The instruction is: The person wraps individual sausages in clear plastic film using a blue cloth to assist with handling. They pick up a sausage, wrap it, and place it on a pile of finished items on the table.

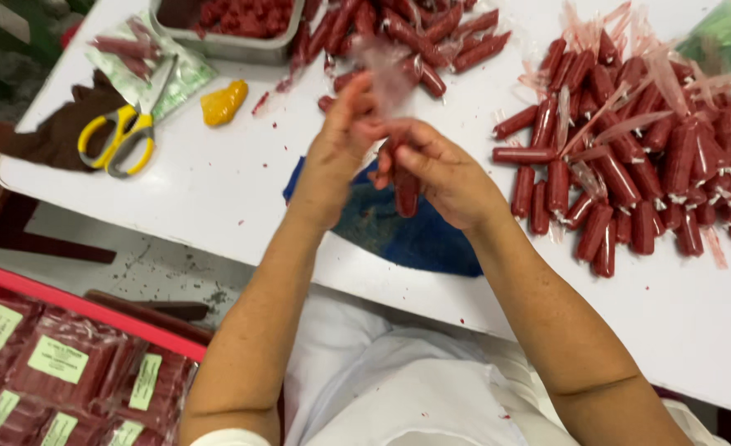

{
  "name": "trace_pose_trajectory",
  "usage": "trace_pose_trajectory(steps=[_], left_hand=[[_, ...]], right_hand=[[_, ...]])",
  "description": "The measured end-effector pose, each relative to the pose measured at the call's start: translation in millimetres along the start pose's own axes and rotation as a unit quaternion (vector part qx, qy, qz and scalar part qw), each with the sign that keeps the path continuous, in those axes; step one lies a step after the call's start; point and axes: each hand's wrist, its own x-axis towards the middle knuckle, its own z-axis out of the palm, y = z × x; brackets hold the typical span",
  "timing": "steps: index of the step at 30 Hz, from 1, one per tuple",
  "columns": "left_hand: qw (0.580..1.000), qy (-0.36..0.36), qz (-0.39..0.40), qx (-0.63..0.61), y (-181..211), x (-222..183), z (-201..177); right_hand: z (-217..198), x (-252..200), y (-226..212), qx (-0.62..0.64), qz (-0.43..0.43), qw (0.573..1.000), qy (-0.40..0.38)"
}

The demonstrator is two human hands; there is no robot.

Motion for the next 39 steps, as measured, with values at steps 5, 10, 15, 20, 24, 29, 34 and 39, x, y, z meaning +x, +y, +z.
trace_pose_trajectory(steps=[5, 10, 15, 20, 24, 29, 34, 39], left_hand=[[0.969, -0.082, 0.225, 0.066, -4, -13, 46], [0.978, -0.094, 0.161, 0.09, 22, -41, 58], [0.932, -0.16, 0.253, 0.203, 58, -106, 19], [0.874, -0.027, -0.48, 0.071, -32, -161, 11], [0.84, 0.015, -0.476, -0.259, -95, -210, 37], [0.961, -0.173, -0.212, 0.026, -80, -216, 24], [0.836, -0.247, 0.27, 0.408, 5, -174, 42], [0.874, -0.061, 0.309, 0.371, -59, -167, 58]], right_hand=[[-66, -28, 85, -0.035, -0.106, 0.988, 0.11], [-42, -63, 57, -0.244, -0.131, 0.959, 0.058], [-14, -91, 22, -0.55, -0.165, 0.816, -0.065], [-6, -119, 76, -0.699, -0.147, 0.687, -0.136], [11, -136, 83, -0.684, -0.114, 0.705, -0.148], [30, -125, -3, -0.525, 0.006, 0.799, -0.294], [35, -143, -20, -0.301, 0.06, 0.919, -0.248], [45, -160, 26, 0.066, 0.175, 0.977, 0.104]])
